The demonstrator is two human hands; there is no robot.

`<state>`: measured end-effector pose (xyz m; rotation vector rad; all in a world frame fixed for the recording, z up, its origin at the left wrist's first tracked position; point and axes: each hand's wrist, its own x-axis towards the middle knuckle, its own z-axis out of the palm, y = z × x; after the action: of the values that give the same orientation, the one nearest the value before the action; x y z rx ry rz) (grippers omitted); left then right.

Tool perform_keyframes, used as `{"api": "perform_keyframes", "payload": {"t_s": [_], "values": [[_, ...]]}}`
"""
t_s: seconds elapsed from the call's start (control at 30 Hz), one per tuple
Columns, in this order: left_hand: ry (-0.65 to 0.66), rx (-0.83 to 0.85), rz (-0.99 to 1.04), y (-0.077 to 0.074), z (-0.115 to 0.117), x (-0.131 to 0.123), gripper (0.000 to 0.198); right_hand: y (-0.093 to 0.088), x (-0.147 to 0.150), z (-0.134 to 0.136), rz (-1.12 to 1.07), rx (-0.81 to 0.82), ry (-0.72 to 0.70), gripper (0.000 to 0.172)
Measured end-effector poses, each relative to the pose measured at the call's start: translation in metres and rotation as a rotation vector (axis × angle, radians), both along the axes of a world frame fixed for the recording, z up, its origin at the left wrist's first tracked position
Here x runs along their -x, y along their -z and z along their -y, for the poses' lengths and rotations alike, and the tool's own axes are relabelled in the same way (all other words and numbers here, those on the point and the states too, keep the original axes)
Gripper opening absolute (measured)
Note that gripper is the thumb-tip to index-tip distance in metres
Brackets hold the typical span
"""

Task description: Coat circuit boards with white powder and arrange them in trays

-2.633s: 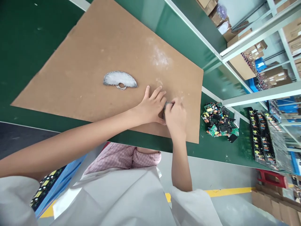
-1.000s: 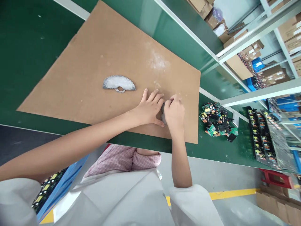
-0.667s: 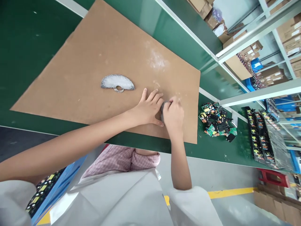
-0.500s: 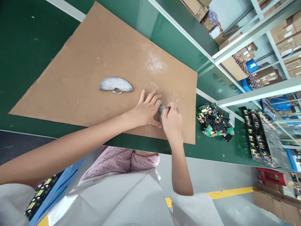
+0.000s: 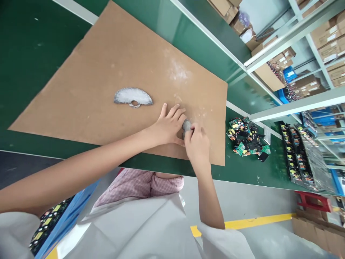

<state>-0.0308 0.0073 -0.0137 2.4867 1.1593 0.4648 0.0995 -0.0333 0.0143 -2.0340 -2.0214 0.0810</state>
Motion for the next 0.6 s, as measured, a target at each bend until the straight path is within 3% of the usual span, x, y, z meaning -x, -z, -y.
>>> {"api": "perform_keyframes", "payload": {"t_s": [0.17,0.37,0.6], "values": [[0.000,-0.009,0.009,0.001,-0.001,0.000,0.087,-0.001,0.002,-0.022,-0.033,-0.049,0.042,0.009],[-0.010,0.015,-0.016,-0.003,0.000,0.000,0.084,0.000,-0.001,-0.002,-0.027,-0.014,0.007,0.009],[-0.006,0.011,-0.010,-0.003,-0.001,0.001,0.085,-0.002,0.001,-0.020,-0.050,-0.030,0.035,0.009]]}}
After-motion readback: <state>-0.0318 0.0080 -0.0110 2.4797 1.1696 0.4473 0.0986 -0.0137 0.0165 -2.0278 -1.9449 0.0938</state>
